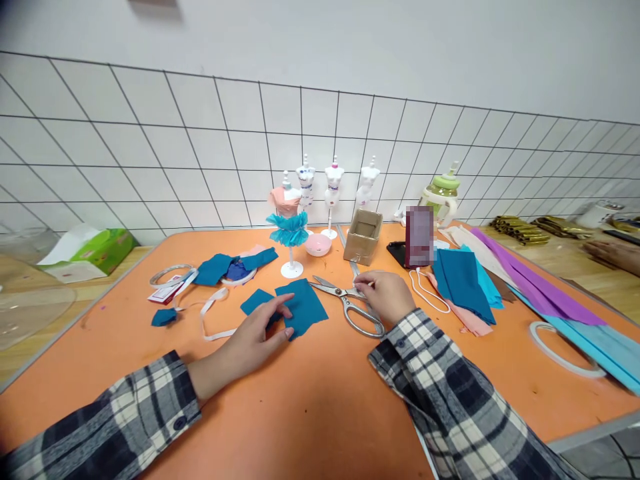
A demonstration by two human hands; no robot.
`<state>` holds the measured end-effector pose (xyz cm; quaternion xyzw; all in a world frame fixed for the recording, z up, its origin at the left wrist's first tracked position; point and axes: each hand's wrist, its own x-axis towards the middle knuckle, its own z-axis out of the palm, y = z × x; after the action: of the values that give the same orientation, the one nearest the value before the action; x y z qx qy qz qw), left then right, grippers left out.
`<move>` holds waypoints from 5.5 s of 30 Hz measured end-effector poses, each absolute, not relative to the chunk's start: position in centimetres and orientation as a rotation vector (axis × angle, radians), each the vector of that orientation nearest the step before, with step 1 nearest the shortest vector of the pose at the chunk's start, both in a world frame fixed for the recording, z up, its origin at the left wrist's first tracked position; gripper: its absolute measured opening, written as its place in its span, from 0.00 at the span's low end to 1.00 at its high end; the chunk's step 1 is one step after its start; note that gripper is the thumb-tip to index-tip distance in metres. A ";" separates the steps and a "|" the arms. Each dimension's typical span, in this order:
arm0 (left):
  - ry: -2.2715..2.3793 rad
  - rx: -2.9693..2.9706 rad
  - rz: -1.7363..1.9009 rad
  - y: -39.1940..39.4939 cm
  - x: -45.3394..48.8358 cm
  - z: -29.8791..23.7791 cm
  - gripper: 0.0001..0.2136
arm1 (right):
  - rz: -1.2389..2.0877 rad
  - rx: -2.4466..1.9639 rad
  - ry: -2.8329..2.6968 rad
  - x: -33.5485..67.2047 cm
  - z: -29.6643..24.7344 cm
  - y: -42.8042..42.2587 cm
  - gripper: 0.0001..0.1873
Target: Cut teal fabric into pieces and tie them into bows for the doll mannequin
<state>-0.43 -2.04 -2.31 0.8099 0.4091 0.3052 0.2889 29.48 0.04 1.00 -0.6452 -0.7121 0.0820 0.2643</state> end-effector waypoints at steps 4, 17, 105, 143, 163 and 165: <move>1.108 2.138 0.832 -2.0 -0.4 -2.4 0.25 | 0.268 -1.637 -2.194 30.3 0.8 0.3 0.12; 1.107 2.141 0.792 -1.9 -0.3 -2.4 0.24 | -0.168 -1.745 -2.595 28.9 1.9 -0.9 0.15; 1.651 2.794 0.624 1.3 -3.9 -1.2 0.09 | 0.280 -1.002 -2.658 21.9 -0.8 -3.1 0.12; 1.111 2.867 0.415 -3.4 0.4 -0.7 0.05 | 0.130 -1.326 -2.578 19.9 -1.4 -3.2 0.06; 1.061 3.065 0.422 -2.8 -0.3 -0.6 0.10 | 0.358 -1.451 -2.427 19.9 -1.0 -3.4 0.05; 1.038 3.121 0.410 -2.8 -0.3 -0.6 0.09 | 0.387 -1.483 -2.400 20.0 -1.0 -3.4 0.05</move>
<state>-0.35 -2.82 -0.63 0.9381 0.3120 0.1231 -0.0866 19.95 -3.41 -0.97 -0.5151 -0.8338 0.1346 0.1464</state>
